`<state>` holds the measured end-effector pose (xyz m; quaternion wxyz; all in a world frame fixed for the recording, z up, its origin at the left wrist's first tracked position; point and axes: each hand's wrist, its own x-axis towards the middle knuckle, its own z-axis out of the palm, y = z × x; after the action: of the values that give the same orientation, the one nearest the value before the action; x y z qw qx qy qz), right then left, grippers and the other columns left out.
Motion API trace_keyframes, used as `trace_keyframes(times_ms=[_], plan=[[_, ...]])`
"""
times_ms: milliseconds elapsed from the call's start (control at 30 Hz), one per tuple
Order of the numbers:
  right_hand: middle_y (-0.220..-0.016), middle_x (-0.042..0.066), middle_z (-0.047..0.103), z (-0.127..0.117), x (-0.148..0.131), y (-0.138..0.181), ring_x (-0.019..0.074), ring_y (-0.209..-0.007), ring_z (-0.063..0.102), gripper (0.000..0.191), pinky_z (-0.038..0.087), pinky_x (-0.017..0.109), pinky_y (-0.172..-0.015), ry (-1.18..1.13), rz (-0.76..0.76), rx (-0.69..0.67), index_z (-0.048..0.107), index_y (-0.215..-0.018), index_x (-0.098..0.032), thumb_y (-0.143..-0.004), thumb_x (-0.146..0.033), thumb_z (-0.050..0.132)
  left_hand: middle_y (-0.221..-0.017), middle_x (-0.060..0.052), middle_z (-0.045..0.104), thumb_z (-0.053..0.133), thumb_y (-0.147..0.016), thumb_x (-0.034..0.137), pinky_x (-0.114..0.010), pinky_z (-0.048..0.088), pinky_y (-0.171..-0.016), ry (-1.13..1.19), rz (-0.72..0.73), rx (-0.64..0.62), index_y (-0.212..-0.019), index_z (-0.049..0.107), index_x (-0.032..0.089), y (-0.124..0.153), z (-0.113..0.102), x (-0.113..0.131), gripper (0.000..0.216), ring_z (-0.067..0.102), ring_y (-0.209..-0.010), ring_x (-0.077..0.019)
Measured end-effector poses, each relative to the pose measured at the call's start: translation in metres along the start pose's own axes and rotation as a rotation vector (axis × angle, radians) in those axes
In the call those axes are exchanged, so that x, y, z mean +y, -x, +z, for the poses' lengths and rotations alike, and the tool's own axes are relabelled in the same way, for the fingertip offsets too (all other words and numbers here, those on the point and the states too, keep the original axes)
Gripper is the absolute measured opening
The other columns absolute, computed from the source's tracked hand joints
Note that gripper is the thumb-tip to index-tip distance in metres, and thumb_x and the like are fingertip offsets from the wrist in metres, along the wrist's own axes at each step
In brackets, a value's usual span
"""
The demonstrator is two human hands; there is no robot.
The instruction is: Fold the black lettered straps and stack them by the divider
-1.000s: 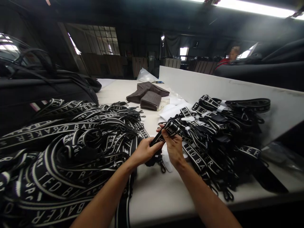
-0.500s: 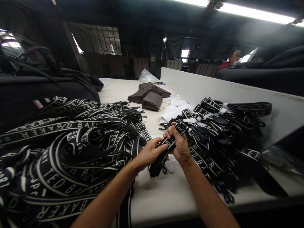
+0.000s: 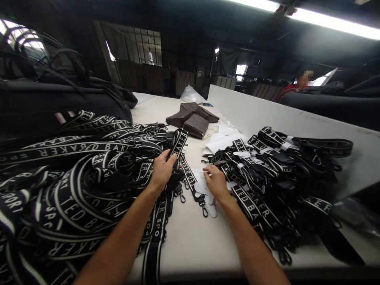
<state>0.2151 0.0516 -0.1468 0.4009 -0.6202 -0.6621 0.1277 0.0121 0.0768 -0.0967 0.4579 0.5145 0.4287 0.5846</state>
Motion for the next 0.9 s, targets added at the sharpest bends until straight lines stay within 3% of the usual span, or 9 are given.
trace_keyframes(times_ms=[133,267,367,500,600,733,800,900], plan=[[-0.11,0.009,0.065,0.021,0.006,-0.013,0.0216,-0.101,0.059,0.019,0.043,0.032,-0.091,0.095,0.004,-0.027,0.07,-0.093,-0.019,-0.08,-0.01,0.059,-0.082,-0.004,0.069,0.066,-0.078,0.041,-0.024,0.052,-0.05,0.018,-0.007,-0.062,-0.094,0.063,0.016,0.008,0.009,-0.002,0.03,0.062,-0.057,-0.0141],[-0.094,0.006,0.065,0.026,0.011,-0.02,0.0199,-0.085,0.058,0.007,0.041,0.03,-0.076,0.116,0.06,-0.031,0.067,-0.078,-0.021,-0.076,-0.014,0.067,-0.083,-0.004,0.069,0.066,-0.079,0.041,-0.024,0.053,-0.052,0.014,-0.016,-0.081,-0.097,0.063,0.016,0.011,0.012,-0.001,0.031,0.063,-0.059,-0.0145],[-0.076,0.003,0.062,0.024,0.011,-0.018,0.0176,-0.071,0.054,0.012,0.037,0.029,-0.068,0.088,0.092,-0.008,0.061,-0.067,-0.02,-0.074,-0.015,0.068,-0.083,-0.004,0.068,0.066,-0.079,0.041,-0.024,0.053,-0.053,0.012,-0.029,-0.079,-0.096,0.062,0.016,0.011,0.012,-0.001,0.031,0.063,-0.06,-0.0145],[-0.076,0.003,0.062,0.017,0.001,-0.017,0.0164,-0.068,0.052,0.01,0.037,0.029,-0.068,0.01,0.089,0.11,0.06,-0.073,-0.021,-0.083,-0.023,0.06,-0.083,-0.004,0.068,0.066,-0.079,0.041,-0.023,0.053,-0.053,0.027,-0.027,-0.03,-0.094,0.061,0.015,0.01,0.011,-0.002,0.03,0.063,-0.059,-0.0135],[-0.073,0.001,0.061,0.01,-0.011,-0.015,0.0137,-0.061,0.05,0.017,0.037,0.026,-0.06,-0.329,0.125,0.18,0.059,-0.08,-0.019,-0.085,-0.036,0.058,-0.083,-0.003,0.067,0.069,-0.078,0.041,-0.023,0.052,-0.052,0.073,-0.045,0.0,-0.094,0.06,0.015,0.009,0.01,-0.002,0.031,0.062,-0.06,-0.0129],[-0.061,-0.003,0.055,0.003,-0.028,-0.005,0.0072,-0.045,0.035,0.032,0.023,0.022,-0.044,-0.902,0.227,0.006,0.061,-0.079,-0.016,-0.074,-0.046,0.07,-0.078,-0.002,0.068,0.075,-0.073,0.04,-0.022,0.051,-0.051,0.159,-0.123,-0.067,-0.095,0.058,0.015,0.013,0.012,0.001,0.037,0.062,-0.058,-0.0124],[-0.058,-0.004,0.052,0.002,-0.034,0.001,0.0061,-0.045,0.033,0.033,0.022,0.022,-0.044,-0.959,0.25,-0.033,0.064,-0.08,-0.015,-0.071,-0.045,0.074,-0.074,-0.001,0.067,0.079,-0.07,0.038,-0.022,0.052,-0.053,0.202,-0.152,-0.113,-0.096,0.058,0.015,0.016,0.015,0.004,0.041,0.062,-0.057,-0.0123],[-0.059,-0.004,0.054,0.001,-0.039,0.007,0.0076,-0.049,0.039,0.031,0.028,0.022,-0.047,-0.909,0.23,0.032,0.067,-0.082,-0.016,-0.071,-0.043,0.075,-0.079,-0.001,0.069,0.083,-0.065,0.035,-0.023,0.054,-0.058,0.266,-0.183,-0.162,-0.099,0.057,0.014,0.022,0.02,0.009,0.048,0.063,-0.06,-0.0119]])
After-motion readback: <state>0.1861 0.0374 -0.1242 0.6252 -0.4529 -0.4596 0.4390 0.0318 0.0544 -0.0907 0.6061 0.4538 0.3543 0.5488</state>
